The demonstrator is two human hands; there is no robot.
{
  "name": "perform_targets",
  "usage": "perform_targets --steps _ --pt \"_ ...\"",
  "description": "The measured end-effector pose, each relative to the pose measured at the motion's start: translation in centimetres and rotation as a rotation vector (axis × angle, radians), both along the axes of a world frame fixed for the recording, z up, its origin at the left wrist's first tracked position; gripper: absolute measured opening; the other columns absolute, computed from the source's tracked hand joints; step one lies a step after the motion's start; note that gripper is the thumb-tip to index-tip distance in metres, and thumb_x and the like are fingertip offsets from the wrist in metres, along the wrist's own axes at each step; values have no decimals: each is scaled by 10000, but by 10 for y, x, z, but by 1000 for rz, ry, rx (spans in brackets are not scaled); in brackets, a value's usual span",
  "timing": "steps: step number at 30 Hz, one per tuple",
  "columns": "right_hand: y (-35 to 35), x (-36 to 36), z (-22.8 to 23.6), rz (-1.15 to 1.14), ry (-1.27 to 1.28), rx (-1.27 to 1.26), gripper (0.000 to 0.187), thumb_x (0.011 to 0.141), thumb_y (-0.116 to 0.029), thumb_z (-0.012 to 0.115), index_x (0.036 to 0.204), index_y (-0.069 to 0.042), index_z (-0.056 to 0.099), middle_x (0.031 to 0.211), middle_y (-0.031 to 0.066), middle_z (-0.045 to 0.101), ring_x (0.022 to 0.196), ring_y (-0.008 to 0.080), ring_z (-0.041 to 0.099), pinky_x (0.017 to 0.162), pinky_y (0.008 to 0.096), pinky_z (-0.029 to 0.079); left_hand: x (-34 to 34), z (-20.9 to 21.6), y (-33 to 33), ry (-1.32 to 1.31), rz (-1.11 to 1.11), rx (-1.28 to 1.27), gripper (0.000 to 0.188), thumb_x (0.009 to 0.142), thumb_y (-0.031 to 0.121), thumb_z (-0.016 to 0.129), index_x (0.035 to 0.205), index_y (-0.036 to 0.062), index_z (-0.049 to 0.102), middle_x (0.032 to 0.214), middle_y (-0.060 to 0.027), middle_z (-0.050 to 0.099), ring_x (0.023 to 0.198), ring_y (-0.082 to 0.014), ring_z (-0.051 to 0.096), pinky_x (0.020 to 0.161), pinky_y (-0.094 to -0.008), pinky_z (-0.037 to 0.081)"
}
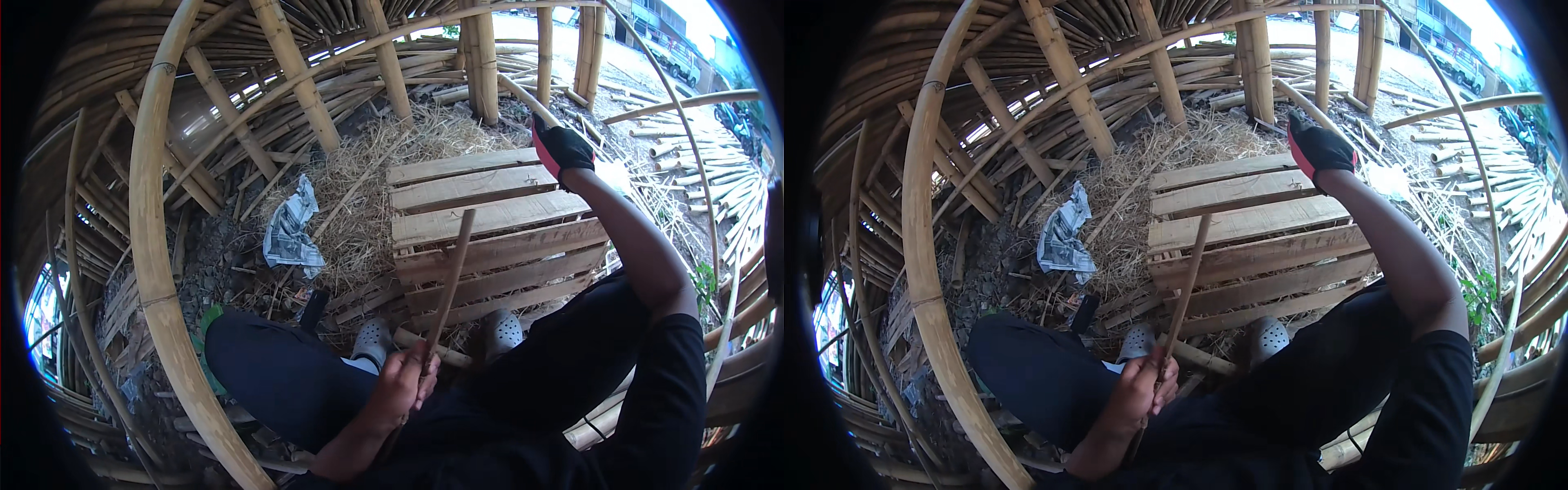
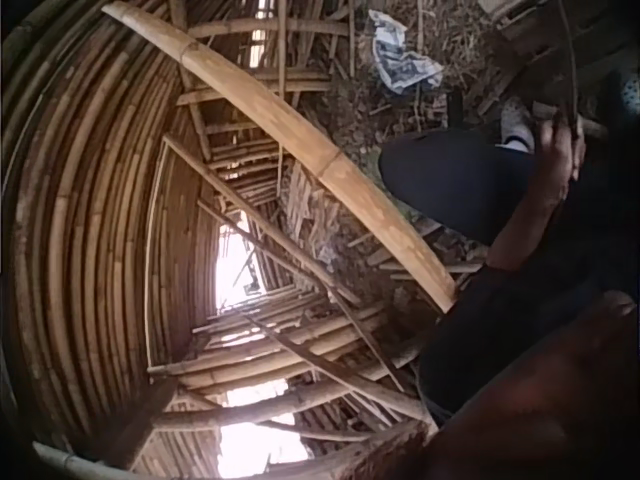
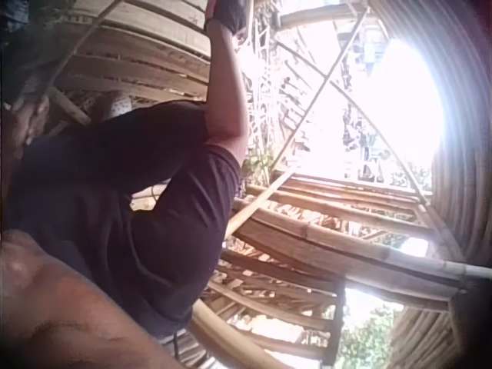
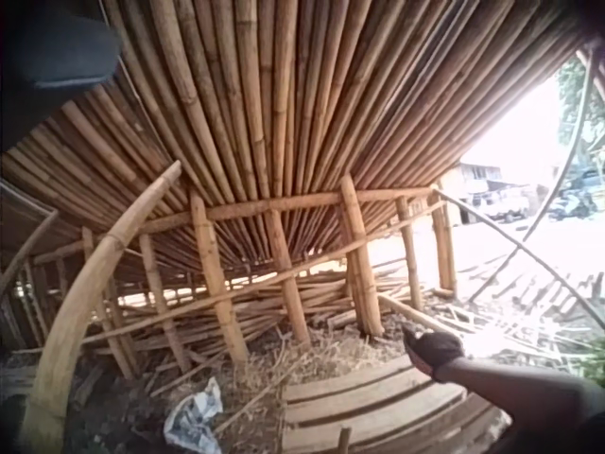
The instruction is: Shaving or whittling a thin bamboo stick using a small knife.
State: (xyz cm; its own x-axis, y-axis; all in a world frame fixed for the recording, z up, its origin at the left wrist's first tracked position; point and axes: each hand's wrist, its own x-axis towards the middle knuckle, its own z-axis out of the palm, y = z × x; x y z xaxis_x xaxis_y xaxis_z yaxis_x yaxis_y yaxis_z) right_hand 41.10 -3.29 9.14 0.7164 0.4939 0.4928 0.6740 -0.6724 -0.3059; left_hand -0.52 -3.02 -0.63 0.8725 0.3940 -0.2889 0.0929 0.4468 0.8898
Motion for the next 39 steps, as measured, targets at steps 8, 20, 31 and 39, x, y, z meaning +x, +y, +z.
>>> perform_targets --steps 8,20,31,39 --pt "-27 -145 2 640 -274 -36 578 964 -533 426 687 -117 716 556 120 609 475 298 605 504 445 474 -13 3 25 -168 -50 -473 365 1023 332 345 742 124 448 445 32 362 320 -73 340 372 -211 256" --pt "-29 -180 -25 739 -521 -83 255 918 -378 543 925 -184 708 488 57 578 388 244 563 378 406 407 0 -1 23 -131 -55 -527 314 999 272 319 720 165 415 451 69 342 323 -53 313 379 -199 243" --pt "-1 -80 13 315 107 -325 785 921 -712 258 830 -93 732 709 138 673 673 332 667 704 436 510 -2 9 9 -2 171 -98 428 1047 369 318 751 94 461 459 22 374 339 -80 344 371 -224 269" --pt "-56 -208 -22 973 -106 -319 652 823 -731 496 771 -123 723 642 49 659 579 251 659 545 385 514 -1 8 6 112 237 151 483 1042 435 343 794 59 519 488 -2 431 372 -73 381 381 -214 307"
